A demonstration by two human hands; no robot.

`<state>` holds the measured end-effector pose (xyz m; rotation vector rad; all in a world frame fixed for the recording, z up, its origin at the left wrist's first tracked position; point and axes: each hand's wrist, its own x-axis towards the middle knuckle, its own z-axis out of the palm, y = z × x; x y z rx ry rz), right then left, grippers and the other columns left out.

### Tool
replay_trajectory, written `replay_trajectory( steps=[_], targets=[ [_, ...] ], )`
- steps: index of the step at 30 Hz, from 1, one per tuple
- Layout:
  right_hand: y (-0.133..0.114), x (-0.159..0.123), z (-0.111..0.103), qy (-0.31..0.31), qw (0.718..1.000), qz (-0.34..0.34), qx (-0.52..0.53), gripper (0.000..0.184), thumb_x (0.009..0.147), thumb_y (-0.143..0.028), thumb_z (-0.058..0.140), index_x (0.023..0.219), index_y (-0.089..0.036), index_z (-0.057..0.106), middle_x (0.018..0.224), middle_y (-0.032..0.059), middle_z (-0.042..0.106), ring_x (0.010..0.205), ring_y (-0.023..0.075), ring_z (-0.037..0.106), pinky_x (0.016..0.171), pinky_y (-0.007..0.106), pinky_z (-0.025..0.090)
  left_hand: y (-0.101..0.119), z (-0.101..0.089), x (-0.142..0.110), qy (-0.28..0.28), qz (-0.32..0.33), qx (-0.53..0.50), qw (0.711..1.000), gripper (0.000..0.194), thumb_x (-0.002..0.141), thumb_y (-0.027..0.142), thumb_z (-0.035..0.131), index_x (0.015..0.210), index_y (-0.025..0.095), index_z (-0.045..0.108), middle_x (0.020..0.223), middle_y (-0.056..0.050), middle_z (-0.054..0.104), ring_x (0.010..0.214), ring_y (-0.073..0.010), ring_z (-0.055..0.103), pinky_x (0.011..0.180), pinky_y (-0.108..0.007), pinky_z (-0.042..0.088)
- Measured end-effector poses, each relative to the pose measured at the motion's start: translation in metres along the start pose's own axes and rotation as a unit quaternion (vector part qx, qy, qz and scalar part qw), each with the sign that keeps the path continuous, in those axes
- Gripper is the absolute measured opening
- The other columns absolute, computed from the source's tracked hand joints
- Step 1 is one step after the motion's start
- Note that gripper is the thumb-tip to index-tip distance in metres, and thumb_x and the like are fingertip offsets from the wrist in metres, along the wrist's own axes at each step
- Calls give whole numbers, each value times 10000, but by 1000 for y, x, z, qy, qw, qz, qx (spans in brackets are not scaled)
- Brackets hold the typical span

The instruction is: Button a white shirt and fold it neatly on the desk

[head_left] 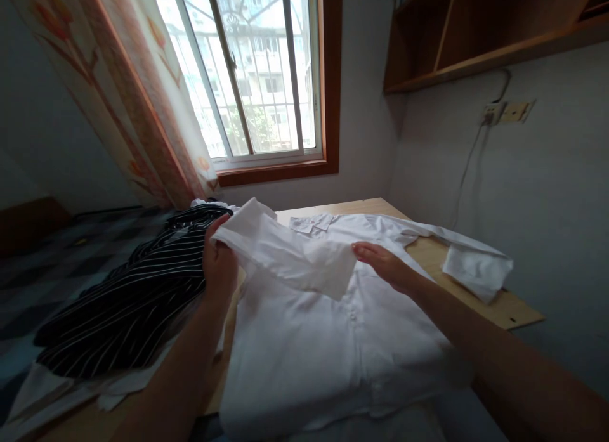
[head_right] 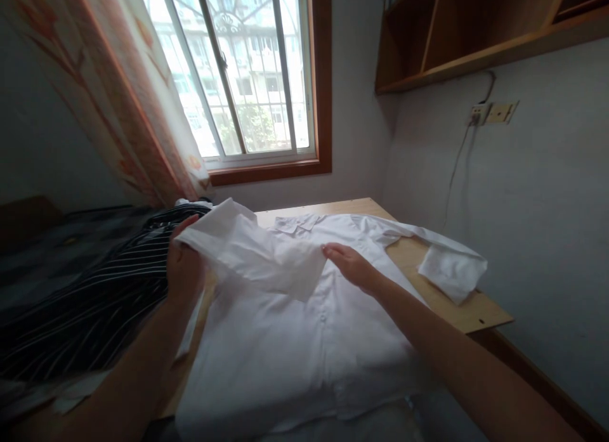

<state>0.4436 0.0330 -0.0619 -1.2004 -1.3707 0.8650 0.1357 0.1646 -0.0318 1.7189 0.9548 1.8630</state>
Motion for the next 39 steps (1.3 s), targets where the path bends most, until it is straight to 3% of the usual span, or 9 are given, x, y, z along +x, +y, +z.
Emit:
replay_trajectory(
  steps=[4, 8, 11, 13, 17, 20, 30, 36, 39],
  targets=[
    [25, 3, -7, -54, 954, -15, -294, 278, 903, -358, 545, 1062, -182, 690, 1144, 88, 696, 1089, 248, 612, 980, 378, 446, 12, 0, 4, 74, -32, -112, 990, 363, 923, 247, 501, 1285, 265, 517, 1287, -21, 606, 1130, -199, 596, 1005, -412, 496],
    [43, 12, -35, 35, 849, 48, -524, 367, 904, -271, 542, 1235, -127, 612, 1309, 170, 595, 1237, 298, 525, 1043, 414, 394, 22, 3, -3, 120, 64, -57, 989, 365, 866, 150, 497, 1223, 193, 560, 1345, -63, 558, 1248, -243, 519, 1095, -464, 415],
    [52, 18, -67, 89, 761, 157, -623, 366, 920, -308, 536, 1181, -73, 637, 1246, 245, 599, 1199, 358, 539, 979, 455, 423, 29, 1, -15, 51, 216, 67, 973, 340, 886, 194, 477, 1201, 220, 603, 1420, -52, 491, 1352, -268, 421, 1175, -494, 300],
    [58, 22, -87, 117, 739, 217, -627, 393, 925, -361, 540, 1113, -39, 667, 1192, 279, 612, 1182, 382, 546, 950, 464, 430, 34, 3, -25, -65, 288, 153, 943, 336, 893, 241, 456, 1172, 267, 642, 1436, -21, 488, 1374, -273, 400, 1206, -528, 212],
    [71, 31, -115, 171, 765, 266, -562, 567, 898, -523, 556, 1086, -3, 685, 1179, 321, 612, 1197, 401, 539, 948, 455, 415, 31, 19, -47, -330, 310, 300, 839, 307, 906, 333, 469, 1109, 308, 698, 1432, 12, 531, 1388, -272, 395, 1224, -544, 80],
    [76, 41, -120, 146, 769, 273, -559, 657, 871, -601, 548, 1161, -22, 662, 1214, 300, 614, 1185, 374, 564, 928, 410, 432, 13, 35, -63, -413, 282, 354, 790, 344, 908, 404, 512, 1177, 275, 682, 1513, -44, 445, 1427, -293, 335, 1222, -542, 42],
    [61, 44, -80, 80, 748, 170, -636, 326, 906, -253, 454, 1124, -164, 680, 1149, 167, 670, 1114, 301, 564, 897, 396, 408, -20, 38, -69, -452, 113, 473, 748, 447, 939, 519, 463, 1280, 276, 621, 1567, -112, 349, 1448, -353, 278, 1145, -626, 171],
    [32, 15, -96, 14, 749, 31, -662, 202, 803, -265, 550, 907, -212, 714, 1272, 121, 568, 1231, 307, 434, 1100, 517, 211, -41, 37, -65, -453, 121, 462, 753, 504, 948, 548, 426, 1356, 281, 552, 1568, -108, 349, 1453, -339, 268, 1151, -605, 158],
    [12, -10, -105, -67, 770, 15, -634, 145, 757, -239, 564, 792, -201, 699, 1234, 108, 602, 1172, 289, 500, 1058, 456, 301, -49, 37, -58, -478, 143, 439, 747, 517, 952, 552, 417, 1372, 274, 535, 1560, -104, 365, 1443, -309, 300, 1164, -543, 203]
  ],
)
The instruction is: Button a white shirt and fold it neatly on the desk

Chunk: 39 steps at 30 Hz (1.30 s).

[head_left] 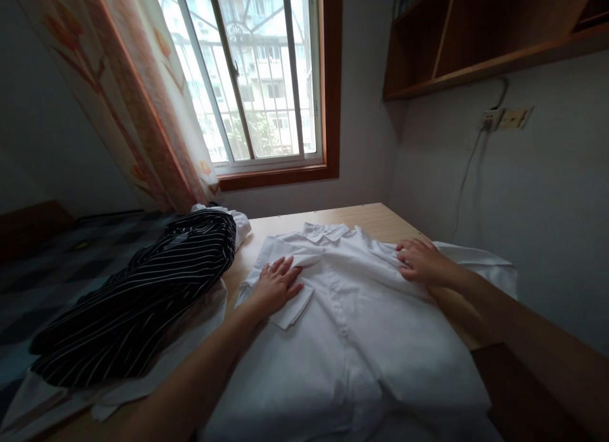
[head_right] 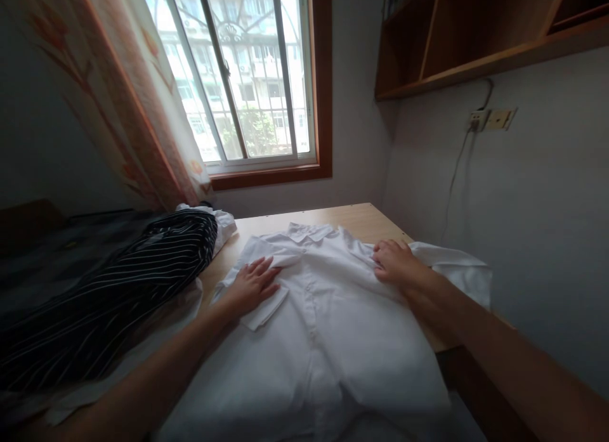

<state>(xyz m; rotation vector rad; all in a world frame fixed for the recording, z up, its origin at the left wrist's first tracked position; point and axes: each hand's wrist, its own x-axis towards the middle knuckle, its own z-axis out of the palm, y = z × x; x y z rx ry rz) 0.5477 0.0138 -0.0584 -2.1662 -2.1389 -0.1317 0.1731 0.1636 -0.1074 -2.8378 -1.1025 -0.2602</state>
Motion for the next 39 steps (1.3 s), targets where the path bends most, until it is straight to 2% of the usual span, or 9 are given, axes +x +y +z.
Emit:
replay_trajectory(
  steps=[3, 6, 9, 13, 18, 21, 25, 33, 39],
  targets=[
    [-10, -32, -15, -85, 994, -16, 64, 119, 736, -237, 577, 658, -195, 657, 901, 82, 686, 824, 216, 604, 814, 333, 447, -10, -5, 8, -20, 76, -19, 997, 558, 954, 547, 422, 1421, 248, 475, 1555, -106, 374, 1436, -263, 324, 1177, -457, 235],
    [-24, -59, -28, -189, 970, 7, 151, 221, 737, -293, 607, 537, -200, 603, 551, 4, 582, 489, 128, 465, 559, 262, 398, -18, -13, 19, -19, 137, -31, 990, 659, 950, 549, 434, 1510, 218, 325, 1563, -112, 357, 1433, -236, 332, 1186, -418, 232],
    [-27, -61, -39, -242, 950, -2, 198, 317, 757, -410, 639, 518, -202, 613, 469, -23, 532, 433, 106, 416, 497, 241, 348, -19, -20, 32, 29, 135, 3, 990, 711, 928, 524, 493, 1530, 207, 287, 1582, -128, 311, 1460, -278, 273, 1211, -489, 117],
    [-10, -22, -39, -134, 982, 43, 130, 359, 831, -518, 584, 715, -204, 713, 697, 42, 689, 617, 168, 585, 594, 256, 415, 1, -22, 43, 51, 85, 48, 994, 567, 905, 374, 540, 1445, 220, 458, 1552, -128, 370, 1442, -332, 294, 1207, -538, 57],
    [1, 26, -6, -87, 980, 178, 24, 547, 909, -628, 430, 1033, -179, 716, 1082, 157, 713, 983, 295, 661, 777, 339, 477, 49, -7, 40, -1, -12, 24, 1000, 536, 891, 187, 438, 1426, 218, 466, 1486, -158, 461, 1378, -363, 387, 1108, -607, 271],
    [2, 32, 13, -95, 968, 232, 7, 669, 872, -704, 431, 1111, -138, 697, 1159, 214, 680, 1080, 345, 636, 827, 396, 487, 68, 7, 36, -17, -74, -8, 997, 487, 936, 226, 365, 1409, 201, 479, 1457, -193, 480, 1367, -394, 392, 1045, -649, 322],
    [12, 29, 24, -97, 962, 256, 25, 556, 875, -564, 539, 1157, -105, 677, 1196, 226, 663, 1117, 354, 626, 855, 416, 484, 74, 20, 36, 0, -122, -41, 992, 537, 966, 466, 347, 1412, 193, 469, 1516, -203, 397, 1425, -415, 287, 1086, -678, 235],
    [48, 18, 22, -83, 965, 240, 63, 243, 861, -206, 545, 1010, -109, 712, 1107, 177, 700, 1027, 287, 654, 804, 304, 462, 63, 19, 50, -29, -46, -57, 997, 652, 947, 582, 348, 1470, 197, 397, 1573, -174, 312, 1472, -376, 197, 1145, -644, 136],
    [58, -17, -12, 29, 938, 171, 300, 282, 897, -392, 494, 936, -149, 631, 918, 95, 682, 819, 219, 623, 697, 281, 468, 63, 23, 88, -52, 34, -48, 997, 637, 960, 574, 336, 1488, 221, 378, 1592, -122, 291, 1475, -323, 213, 1169, -584, 152]
  ],
)
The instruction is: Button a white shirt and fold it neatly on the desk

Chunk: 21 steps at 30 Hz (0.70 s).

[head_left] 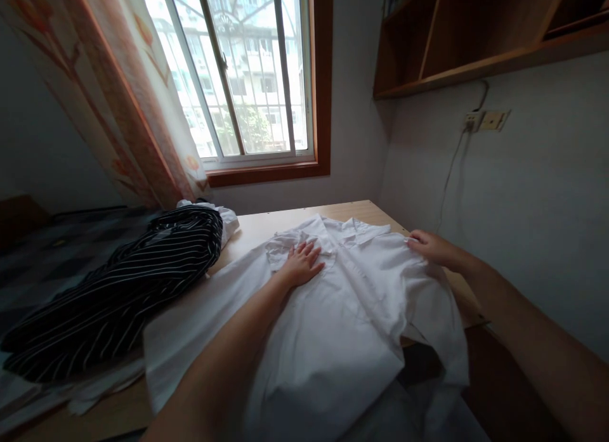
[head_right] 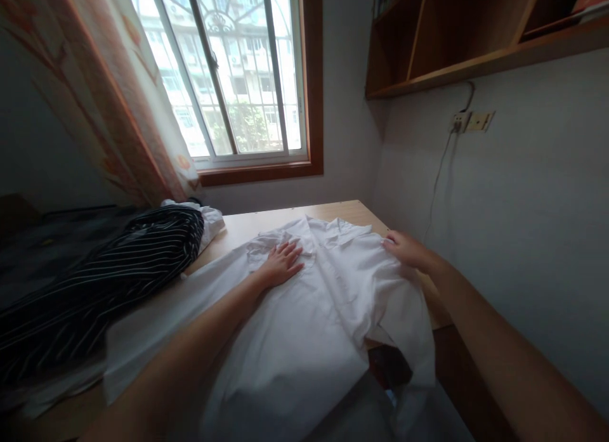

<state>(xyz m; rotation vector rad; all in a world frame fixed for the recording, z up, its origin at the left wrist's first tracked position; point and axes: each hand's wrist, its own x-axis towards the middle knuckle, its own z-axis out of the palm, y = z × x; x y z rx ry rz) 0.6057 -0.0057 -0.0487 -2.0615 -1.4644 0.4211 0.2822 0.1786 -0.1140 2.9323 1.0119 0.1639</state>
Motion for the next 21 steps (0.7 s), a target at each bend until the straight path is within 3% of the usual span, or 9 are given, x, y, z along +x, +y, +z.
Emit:
replay_trajectory(
  steps=[3, 5, 7, 9, 12, 14, 15, 18, 21],
  targets=[
    [-19, -20, -2, -24, 982, -82, 167, 380, 880, -553, 505, 966, -192, 589, 886, 38, 644, 782, 191, 588, 672, 274, 475, 17, -4, 23, 17, -5, 32, 999, 535, 969, 500, 379, 1431, 247, 471, 1572, -100, 343, 1471, -321, 222, 1175, -586, 119],
    [-35, -30, 5, -22, 971, -130, 201, 385, 875, -581, 516, 951, -208, 578, 890, 26, 628, 802, 188, 577, 711, 287, 483, 34, -13, 35, 57, -4, 42, 997, 416, 947, 387, 461, 1310, 235, 595, 1538, -100, 402, 1456, -320, 256, 1182, -569, 114],
    [-53, -36, 16, -16, 963, -180, 202, 349, 890, -560, 513, 904, -214, 557, 912, 29, 624, 841, 196, 578, 775, 316, 490, 51, -29, 38, 100, -21, -10, 995, 331, 927, 294, 472, 1168, 197, 678, 1436, -124, 521, 1381, -311, 387, 1161, -527, 225],
    [-69, -41, 29, -23, 952, -237, 194, 290, 909, -507, 513, 871, -219, 525, 999, 46, 631, 937, 217, 586, 872, 358, 481, 65, -48, 33, 127, -73, -147, 978, 381, 962, 326, 377, 1076, 156, 699, 1227, -149, 655, 1194, -283, 564, 1048, -463, 402],
    [-93, -49, 55, -28, 939, -300, 168, 185, 926, -404, 514, 880, -225, 503, 1184, 81, 607, 1157, 256, 542, 1010, 420, 419, 78, -71, 9, 80, -138, -421, 893, 626, 971, 561, 238, 1000, 122, 684, 988, -134, 711, 910, -228, 668, 820, -357, 531],
    [-109, -57, 77, -23, 939, -312, 143, 115, 929, -339, 508, 925, -224, 515, 1220, 100, 599, 1205, 259, 524, 1032, 434, 406, 83, -78, -14, 21, -157, -530, 833, 649, 908, 674, 322, 963, 130, 671, 908, -101, 706, 808, -199, 665, 708, -301, 540],
    [-117, -62, 88, -22, 940, -313, 132, 90, 927, -304, 503, 952, -221, 526, 1205, 106, 608, 1183, 254, 541, 1021, 431, 418, 84, -79, -25, 4, -165, -548, 820, 608, 877, 680, 399, 932, 137, 665, 858, -80, 696, 767, -188, 654, 663, -281, 532],
    [-138, -80, 115, -37, 938, -326, 109, 155, 913, -235, 509, 1055, -203, 564, 1174, 114, 632, 1131, 236, 577, 1005, 405, 441, 82, -72, -52, 33, -193, -492, 848, 355, 859, 487, 539, 766, 153, 617, 680, -22, 622, 654, -153, 585, 568, -239, 475],
    [-149, -88, 119, -90, 926, -359, 73, 150, 920, -288, 547, 1007, -200, 632, 1117, 92, 675, 1078, 229, 611, 958, 363, 467, 70, -63, -71, 92, -207, -393, 891, 215, 840, 237, 489, 638, 175, 528, 578, 9, 545, 586, -129, 520, 538, -226, 416]
  ],
)
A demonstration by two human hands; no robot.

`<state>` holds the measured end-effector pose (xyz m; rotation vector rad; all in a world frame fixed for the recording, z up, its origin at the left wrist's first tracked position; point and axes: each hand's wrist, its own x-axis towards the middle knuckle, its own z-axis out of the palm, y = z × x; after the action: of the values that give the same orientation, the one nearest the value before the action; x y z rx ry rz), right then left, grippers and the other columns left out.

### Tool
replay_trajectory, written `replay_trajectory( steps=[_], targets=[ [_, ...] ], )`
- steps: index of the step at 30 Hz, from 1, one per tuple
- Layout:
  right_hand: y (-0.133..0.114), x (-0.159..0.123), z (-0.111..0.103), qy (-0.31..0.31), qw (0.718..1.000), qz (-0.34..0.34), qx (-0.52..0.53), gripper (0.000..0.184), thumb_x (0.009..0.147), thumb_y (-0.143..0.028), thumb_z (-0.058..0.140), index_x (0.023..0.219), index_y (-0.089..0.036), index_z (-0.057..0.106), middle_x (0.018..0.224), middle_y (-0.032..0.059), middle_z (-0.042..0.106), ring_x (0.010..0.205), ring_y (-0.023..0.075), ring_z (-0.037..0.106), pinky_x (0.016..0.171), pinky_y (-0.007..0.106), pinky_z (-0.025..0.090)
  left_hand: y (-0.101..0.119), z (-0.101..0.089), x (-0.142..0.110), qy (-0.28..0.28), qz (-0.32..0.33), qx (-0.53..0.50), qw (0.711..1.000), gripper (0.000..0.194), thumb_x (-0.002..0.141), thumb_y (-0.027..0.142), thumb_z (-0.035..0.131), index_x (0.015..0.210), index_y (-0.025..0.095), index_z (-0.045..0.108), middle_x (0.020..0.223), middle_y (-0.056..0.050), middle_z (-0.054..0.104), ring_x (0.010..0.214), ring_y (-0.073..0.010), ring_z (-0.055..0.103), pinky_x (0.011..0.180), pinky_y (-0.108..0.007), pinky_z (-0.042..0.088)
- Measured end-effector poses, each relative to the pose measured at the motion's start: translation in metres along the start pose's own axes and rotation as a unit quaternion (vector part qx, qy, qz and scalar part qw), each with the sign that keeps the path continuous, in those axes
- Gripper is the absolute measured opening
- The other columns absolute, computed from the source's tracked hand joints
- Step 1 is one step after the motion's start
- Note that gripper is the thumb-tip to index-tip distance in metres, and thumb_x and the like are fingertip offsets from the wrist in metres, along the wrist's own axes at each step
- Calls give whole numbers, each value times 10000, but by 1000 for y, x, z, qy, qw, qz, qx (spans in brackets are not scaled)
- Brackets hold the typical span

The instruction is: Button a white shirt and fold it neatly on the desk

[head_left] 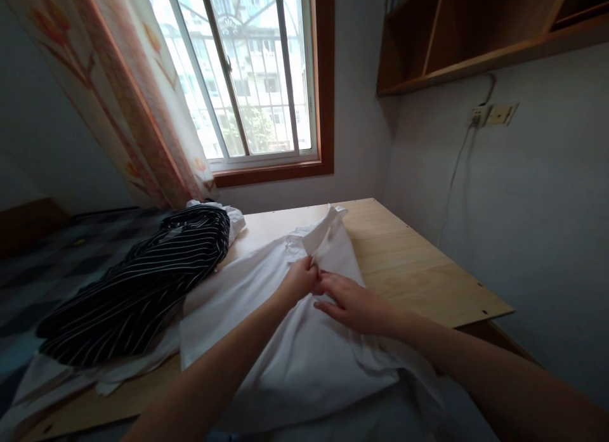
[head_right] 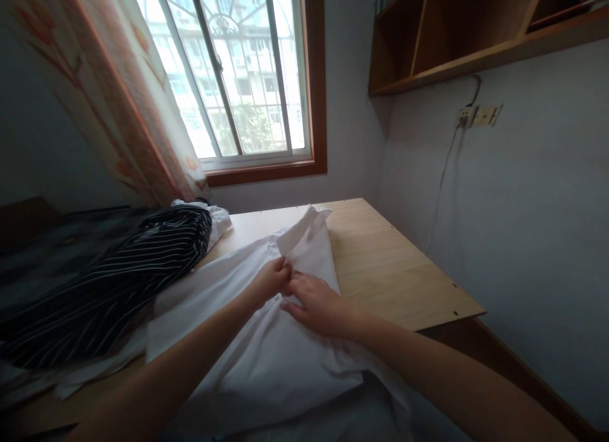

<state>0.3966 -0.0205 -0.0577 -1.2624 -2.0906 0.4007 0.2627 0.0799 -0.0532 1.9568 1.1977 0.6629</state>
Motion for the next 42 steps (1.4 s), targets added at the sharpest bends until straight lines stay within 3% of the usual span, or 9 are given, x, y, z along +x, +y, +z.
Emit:
replay_trajectory(
  steps=[3, 7, 13, 17, 23, 27, 32, 36, 42],
  targets=[
    [12, 11, -23, -10, 999, 18, -27, 221, 940, -338, 521, 864, -208, 683, 889, 44, 718, 843, 195, 660, 805, 318, 508, -19, -15, -11, -6, 18, 29, 999, 190, 841, 201, 432, 661, 190, 493, 589, 22, 541, 536, -121, 508, 508, -221, 390],
    [65, 41, -62, 166, 973, 91, -135, 320, 862, -182, 535, 1159, -196, 651, 1111, 84, 698, 1040, 227, 633, 951, 371, 476, -35, -38, -32, 4, 80, 78, 994, 191, 851, 252, 425, 679, 198, 489, 628, 15, 567, 598, -136, 532, 547, -225, 385],
    [132, 82, -51, 50, 938, 207, -272, 868, 737, -106, 602, 1534, -246, 288, 1599, 126, 249, 1427, 315, 304, 1135, 487, 302, -39, -57, -53, 12, 82, 62, 995, 223, 848, 336, 425, 773, 199, 584, 682, 15, 613, 645, -148, 550, 568, -222, 400],
    [144, 100, -30, 56, 941, 176, -283, 731, 810, -234, 622, 1495, -304, 374, 1628, 86, 176, 1468, 295, 212, 1159, 490, 232, -35, -69, -60, -2, 24, 32, 999, 334, 824, 462, 450, 866, 192, 641, 653, 24, 585, 545, -136, 510, 509, -231, 387],
    [149, 111, -28, 22, 942, 120, -313, 149, 845, -256, 609, 908, -238, 742, 1616, 29, 237, 1488, 264, 141, 1166, 502, 176, -43, -92, -70, -80, -44, 121, 988, 410, 672, 536, 673, 875, 180, 661, 577, 60, 495, 534, -133, 480, 501, -228, 342],
    [147, 101, -27, -13, 957, 29, -290, 105, 762, -199, 637, 828, -200, 720, 1575, 55, 336, 1475, 285, 201, 1150, 512, 233, -62, -85, -89, -42, -23, 368, 929, 201, 822, 345, 561, 740, 185, 652, 782, -48, 644, 803, -228, 605, 686, -299, 444],
    [138, 77, -18, -41, 985, -58, -156, 291, 752, -192, 595, 1016, -199, 718, 1325, 84, 625, 1298, 260, 491, 1092, 406, 355, -87, -56, -107, 97, -44, 524, 845, 307, 888, 172, 457, 1118, 207, 657, 1385, -179, 539, 1299, -377, 456, 1011, -596, 357],
    [126, 44, -22, -11, 996, -7, -93, 228, 856, -227, 464, 920, -178, 677, 962, 67, 718, 926, 211, 628, 866, 314, 467, -97, -51, -103, 90, -36, 488, 867, 314, 894, 186, 446, 1131, 205, 651, 1444, -159, 502, 1349, -387, 413, 1066, -638, 305],
    [102, -26, -52, 4, 995, 70, -76, 253, 893, -362, 440, 778, -197, 592, 750, 38, 637, 684, 194, 565, 666, 301, 455, -96, -63, -88, 68, 73, 383, 918, 188, 882, 256, 520, 981, 180, 661, 1477, -158, 459, 1307, -312, 457, 1078, -470, 377]
  ],
)
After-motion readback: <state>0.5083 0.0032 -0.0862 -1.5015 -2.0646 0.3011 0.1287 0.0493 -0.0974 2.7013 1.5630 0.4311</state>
